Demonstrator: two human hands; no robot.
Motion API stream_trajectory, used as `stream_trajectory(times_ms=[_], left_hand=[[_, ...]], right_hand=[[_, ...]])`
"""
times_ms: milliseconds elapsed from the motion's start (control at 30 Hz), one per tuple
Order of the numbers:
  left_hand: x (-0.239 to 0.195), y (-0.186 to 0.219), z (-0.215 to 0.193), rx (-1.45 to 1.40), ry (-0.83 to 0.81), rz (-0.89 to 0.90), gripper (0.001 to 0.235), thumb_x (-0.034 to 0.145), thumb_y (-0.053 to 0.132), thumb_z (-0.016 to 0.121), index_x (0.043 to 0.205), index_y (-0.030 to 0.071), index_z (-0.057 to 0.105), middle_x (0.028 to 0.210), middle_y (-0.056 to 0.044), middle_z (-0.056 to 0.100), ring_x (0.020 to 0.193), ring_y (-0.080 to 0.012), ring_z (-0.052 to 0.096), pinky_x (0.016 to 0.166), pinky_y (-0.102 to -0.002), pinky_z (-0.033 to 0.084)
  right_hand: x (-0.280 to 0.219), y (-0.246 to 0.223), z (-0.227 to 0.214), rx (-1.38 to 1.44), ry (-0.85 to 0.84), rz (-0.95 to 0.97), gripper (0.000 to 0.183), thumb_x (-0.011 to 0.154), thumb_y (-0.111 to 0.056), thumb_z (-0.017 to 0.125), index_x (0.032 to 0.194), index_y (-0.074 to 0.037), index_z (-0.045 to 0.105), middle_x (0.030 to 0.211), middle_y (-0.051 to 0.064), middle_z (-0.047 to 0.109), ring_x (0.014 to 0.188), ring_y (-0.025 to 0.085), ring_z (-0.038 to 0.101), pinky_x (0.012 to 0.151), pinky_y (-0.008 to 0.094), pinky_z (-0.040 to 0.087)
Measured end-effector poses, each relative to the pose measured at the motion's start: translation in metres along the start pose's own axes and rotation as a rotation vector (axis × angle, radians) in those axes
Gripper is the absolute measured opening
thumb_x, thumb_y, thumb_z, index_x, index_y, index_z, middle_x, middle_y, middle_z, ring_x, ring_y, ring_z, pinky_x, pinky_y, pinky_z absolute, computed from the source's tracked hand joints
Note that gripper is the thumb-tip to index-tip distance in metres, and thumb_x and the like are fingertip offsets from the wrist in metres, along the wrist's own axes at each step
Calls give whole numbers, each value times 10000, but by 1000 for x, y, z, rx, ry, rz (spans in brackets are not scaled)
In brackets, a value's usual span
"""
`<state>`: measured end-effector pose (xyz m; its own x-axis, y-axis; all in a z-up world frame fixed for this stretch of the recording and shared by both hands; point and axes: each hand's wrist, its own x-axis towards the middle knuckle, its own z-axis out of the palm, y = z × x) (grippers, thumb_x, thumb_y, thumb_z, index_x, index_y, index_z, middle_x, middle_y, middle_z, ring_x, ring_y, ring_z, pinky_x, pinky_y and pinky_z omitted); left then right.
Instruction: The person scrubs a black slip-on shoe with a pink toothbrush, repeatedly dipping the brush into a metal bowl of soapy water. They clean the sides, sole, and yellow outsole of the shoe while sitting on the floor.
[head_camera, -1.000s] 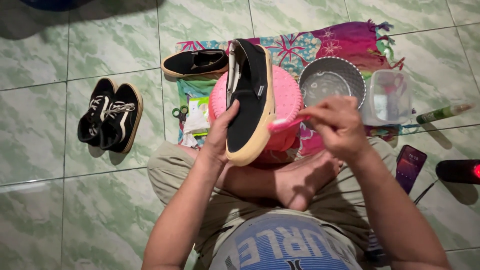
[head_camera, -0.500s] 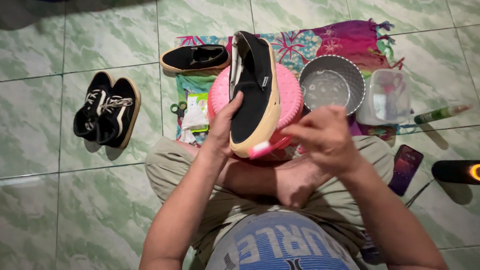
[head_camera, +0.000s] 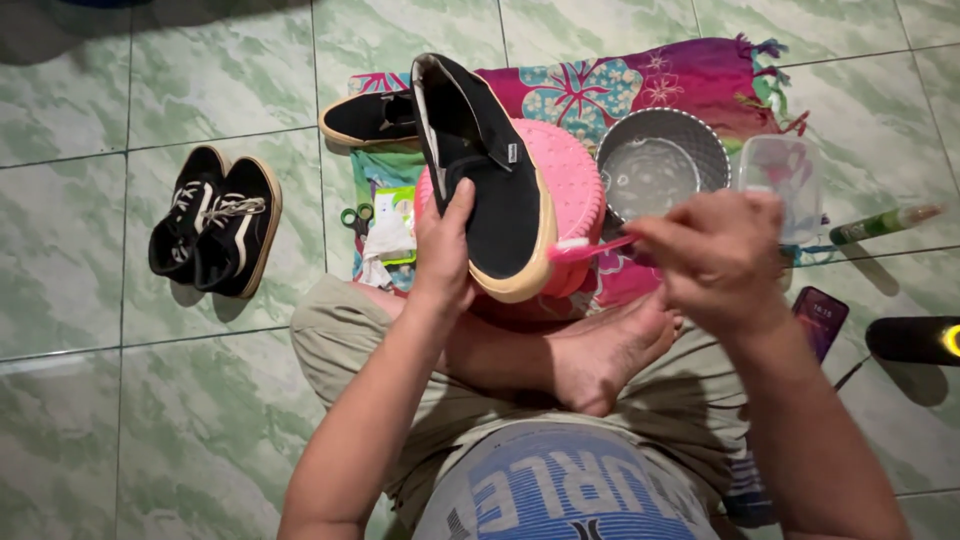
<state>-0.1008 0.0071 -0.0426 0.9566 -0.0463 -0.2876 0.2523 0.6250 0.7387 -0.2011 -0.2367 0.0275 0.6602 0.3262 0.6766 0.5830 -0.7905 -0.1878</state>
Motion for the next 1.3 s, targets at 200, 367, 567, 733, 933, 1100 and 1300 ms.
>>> stream_trajectory(times_ms=[200, 367, 567, 733, 933, 1100, 1300], left_hand=[[-4, -11, -4, 373, 24, 236, 388, 949, 249, 735, 1270, 53, 643, 1038, -143, 718, 913, -196, 709, 762, -327, 662], [-7, 3, -5, 325, -6, 257, 342, 974, 214, 713, 1266, 53, 634, 1019, -122, 707, 886, -172, 687, 754, -329, 655], [-14, -6, -3, 120, -94, 92, 290, 985, 180, 692, 1227, 30, 640, 972, -170, 720, 812, -233, 733, 689, -376, 667], [-14, -11, -17, 76, -154, 15, 276, 989, 174, 688, 1216, 26, 634, 957, -213, 722, 790, -267, 747, 674, -413, 674], [-23, 2, -15, 17, -200, -94, 270, 989, 172, 668, 1203, 10, 636, 1007, -269, 730, 852, -335, 765, 723, -456, 671], [-24, 2, -22, -29, -238, -217, 265, 996, 184, 649, 1168, -18, 645, 1015, -302, 726, 877, -374, 762, 727, -493, 663], [-25, 3, -22, -26, -262, -280, 272, 998, 195, 644, 1143, -35, 650, 1014, -322, 724, 867, -394, 757, 708, -496, 657]], right_hand=[[-1, -37, 27, 16, -7, 19, 77, 950, -253, 710, 957, -284, 780, 804, -35, 630, 685, 178, 574, 852, 326, 368], [-13, 3, 12, 100, -8, 37, 129, 890, -111, 775, 997, -177, 802, 820, 56, 644, 697, 282, 598, 766, 387, 408], [1, -6, 12, 300, -33, 93, 81, 888, -142, 786, 944, -198, 801, 761, 21, 654, 631, 234, 603, 746, 330, 413], [5, 3, 17, 392, 5, 79, 109, 873, -62, 817, 960, -126, 804, 746, 62, 639, 593, 267, 601, 633, 316, 442], [9, 14, 23, 525, 16, 137, 107, 893, -16, 781, 962, -95, 799, 720, 70, 663, 591, 264, 626, 665, 338, 469], [3, 4, 34, 723, 16, 146, 182, 842, 36, 775, 980, -80, 805, 720, 76, 672, 579, 234, 610, 656, 330, 506], [6, -1, 35, 666, 29, 163, 97, 885, -47, 778, 975, -69, 806, 740, 78, 659, 615, 250, 618, 693, 336, 490]])
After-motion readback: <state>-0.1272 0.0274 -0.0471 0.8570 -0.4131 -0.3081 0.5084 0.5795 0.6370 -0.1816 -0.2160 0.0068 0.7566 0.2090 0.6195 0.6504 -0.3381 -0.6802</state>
